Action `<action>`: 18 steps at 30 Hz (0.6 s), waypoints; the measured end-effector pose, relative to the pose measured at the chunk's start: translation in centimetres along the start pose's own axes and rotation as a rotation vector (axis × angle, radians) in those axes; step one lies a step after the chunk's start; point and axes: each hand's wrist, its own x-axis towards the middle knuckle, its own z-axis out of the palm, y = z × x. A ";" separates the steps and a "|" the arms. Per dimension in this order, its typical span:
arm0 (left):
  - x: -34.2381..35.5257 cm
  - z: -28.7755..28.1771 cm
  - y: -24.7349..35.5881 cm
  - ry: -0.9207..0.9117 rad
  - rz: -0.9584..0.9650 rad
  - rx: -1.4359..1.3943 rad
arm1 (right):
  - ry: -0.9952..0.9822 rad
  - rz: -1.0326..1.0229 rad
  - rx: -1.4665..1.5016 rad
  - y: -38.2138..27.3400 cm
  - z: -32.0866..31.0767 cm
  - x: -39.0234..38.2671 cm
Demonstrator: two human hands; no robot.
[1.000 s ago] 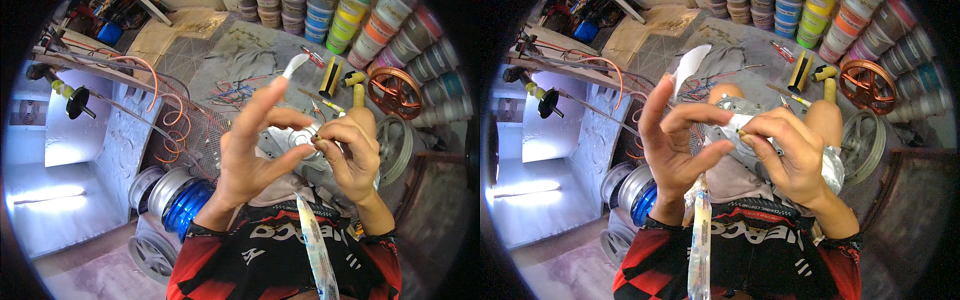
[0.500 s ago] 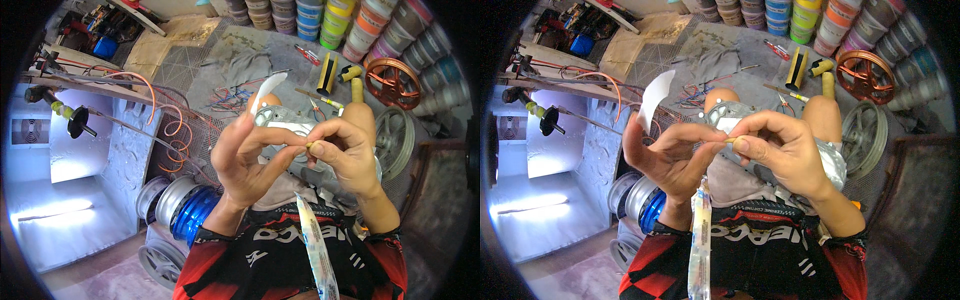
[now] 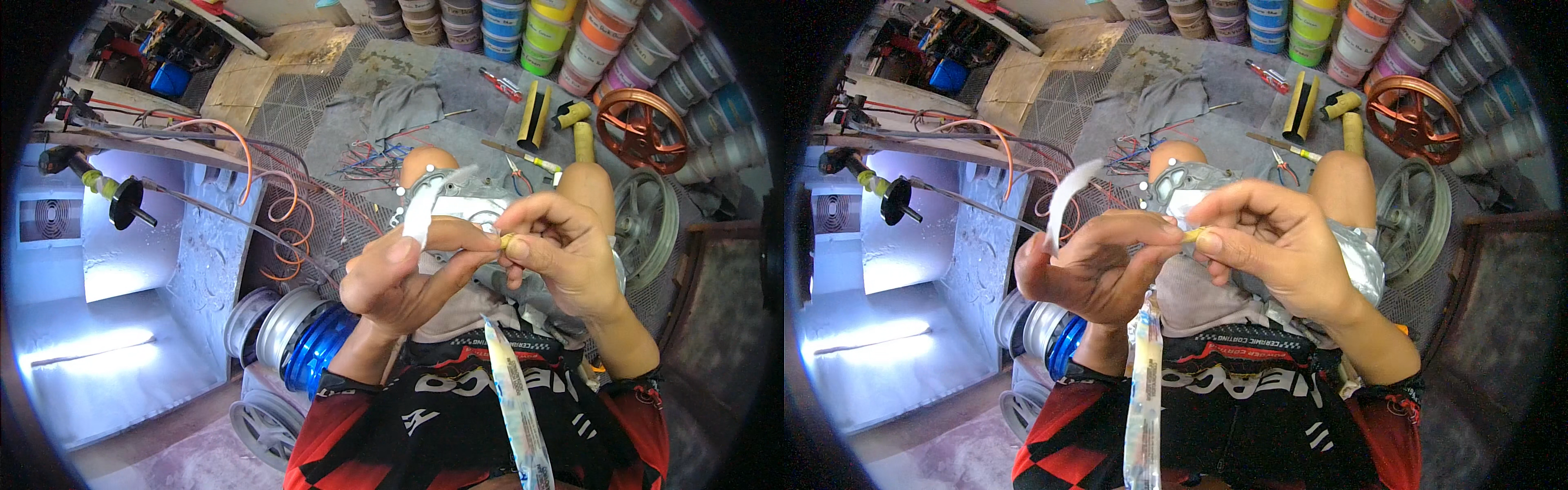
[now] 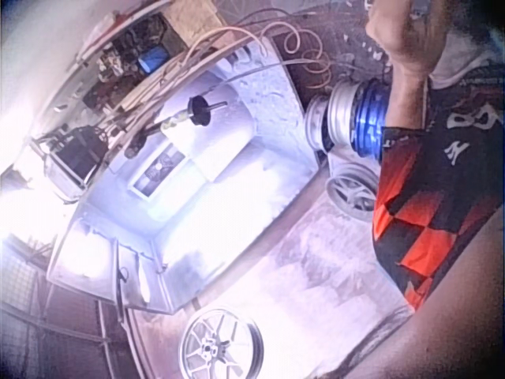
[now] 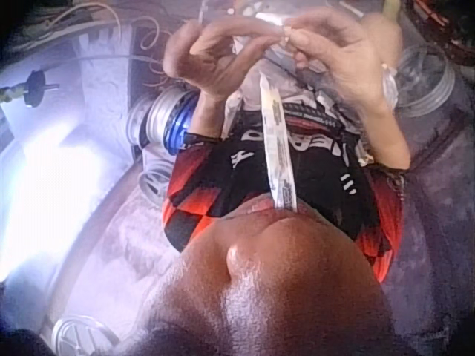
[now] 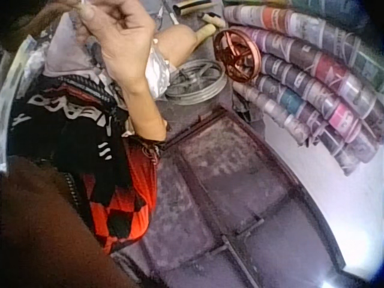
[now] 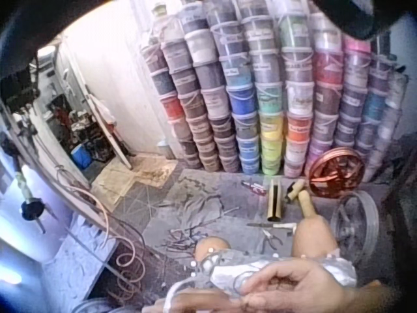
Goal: The person sits on the floor and works on a silver engine part resting on their lap. They apply white tape to several small holes and openings, then use a dark abrasive sheet to sand or clean the surface of the part.
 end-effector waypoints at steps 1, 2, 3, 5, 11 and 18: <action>0.0 0.1 0.1 0.022 -0.007 0.006 | 0.018 -0.105 -0.064 0.3 0.3 -0.1; 0.0 0.3 0.1 0.041 -0.014 -0.032 | 0.016 -0.190 -0.139 0.6 0.2 -0.2; 0.0 0.4 0.2 0.060 -0.021 -0.068 | 0.012 -0.275 -0.215 1.0 0.1 -0.4; -0.1 1.0 0.3 0.127 -0.034 -0.155 | 0.002 -0.375 -0.305 1.1 0.1 -0.3; -0.7 2.0 -0.2 0.220 -0.022 -0.265 | 0.043 -0.291 -0.467 0.5 0.5 -0.8; -1.4 2.3 -1.1 0.214 -0.044 -0.344 | 0.084 -0.472 -0.857 0.2 0.3 -0.4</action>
